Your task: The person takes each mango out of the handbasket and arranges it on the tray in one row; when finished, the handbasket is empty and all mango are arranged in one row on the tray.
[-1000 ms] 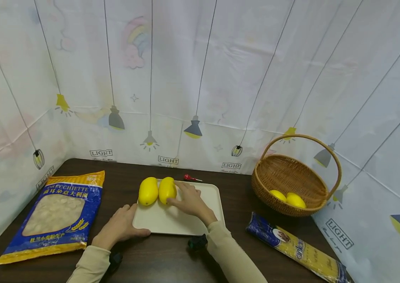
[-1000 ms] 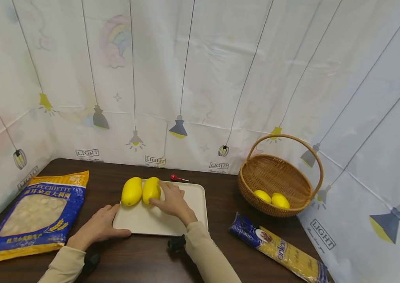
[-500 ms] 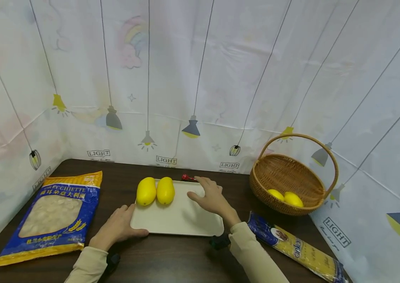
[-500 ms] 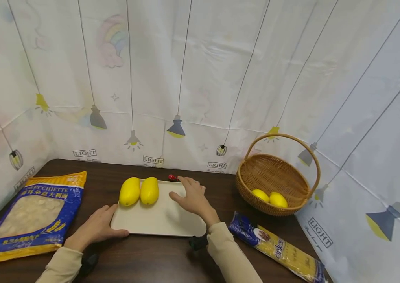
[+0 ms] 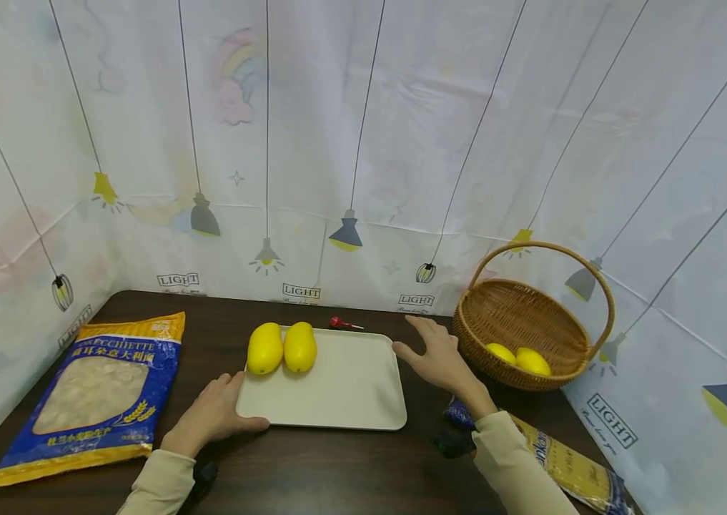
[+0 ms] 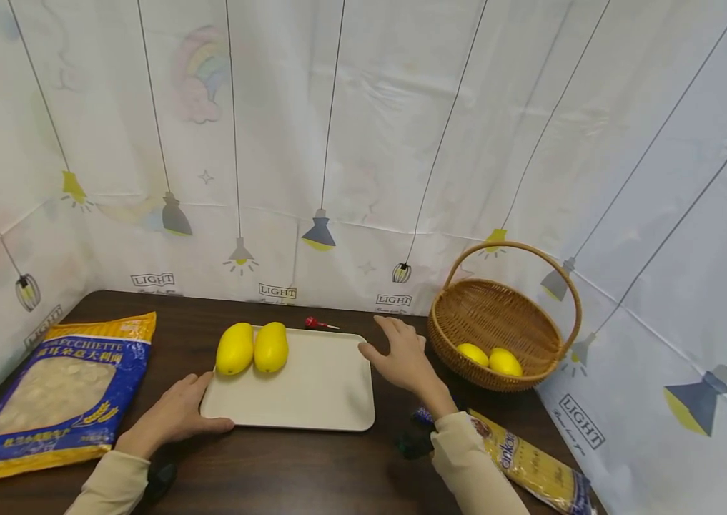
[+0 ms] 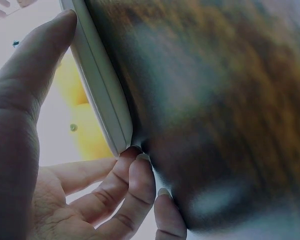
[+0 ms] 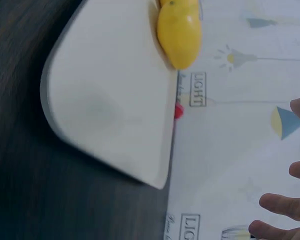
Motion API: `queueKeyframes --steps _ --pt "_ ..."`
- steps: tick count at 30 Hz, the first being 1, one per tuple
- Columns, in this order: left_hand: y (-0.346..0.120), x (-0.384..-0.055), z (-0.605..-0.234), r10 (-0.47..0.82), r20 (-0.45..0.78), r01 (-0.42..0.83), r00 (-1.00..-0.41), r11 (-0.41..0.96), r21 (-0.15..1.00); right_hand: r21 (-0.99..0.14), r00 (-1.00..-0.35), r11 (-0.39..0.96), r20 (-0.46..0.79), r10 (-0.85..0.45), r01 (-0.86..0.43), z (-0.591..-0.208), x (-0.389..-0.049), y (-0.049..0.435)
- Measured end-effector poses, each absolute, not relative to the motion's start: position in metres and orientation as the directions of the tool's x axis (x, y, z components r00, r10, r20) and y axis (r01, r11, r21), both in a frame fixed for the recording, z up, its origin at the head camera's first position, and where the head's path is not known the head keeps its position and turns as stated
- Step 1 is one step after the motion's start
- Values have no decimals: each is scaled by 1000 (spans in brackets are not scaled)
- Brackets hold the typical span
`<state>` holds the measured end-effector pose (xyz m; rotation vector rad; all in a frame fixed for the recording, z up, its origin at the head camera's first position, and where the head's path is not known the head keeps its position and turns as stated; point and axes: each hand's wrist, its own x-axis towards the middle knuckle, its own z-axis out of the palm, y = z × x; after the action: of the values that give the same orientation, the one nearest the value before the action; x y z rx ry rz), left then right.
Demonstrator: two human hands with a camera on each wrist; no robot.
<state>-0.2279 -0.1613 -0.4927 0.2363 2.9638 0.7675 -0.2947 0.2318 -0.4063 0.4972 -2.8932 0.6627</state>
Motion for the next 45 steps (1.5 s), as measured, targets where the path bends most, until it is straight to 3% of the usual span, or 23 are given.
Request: queueKeyframes --steps 8,18,35,45 --pt "-161 -228 -495 166 -22 135 -986 863 486 -361 -940 880 260 -222 -308 -381 -292 278" --pt "-162 -230 -494 170 -29 135 -985 865 483 -336 -967 922 228 -116 -190 -364 -298 331" --pt "-162 -230 -493 170 -37 132 -985 867 480 -281 -996 959 84 -6 -29 -371 -306 387" --pt "-162 -230 -493 166 -39 128 -985 869 478 -236 -999 972 47 11 0 -379 -307 403"
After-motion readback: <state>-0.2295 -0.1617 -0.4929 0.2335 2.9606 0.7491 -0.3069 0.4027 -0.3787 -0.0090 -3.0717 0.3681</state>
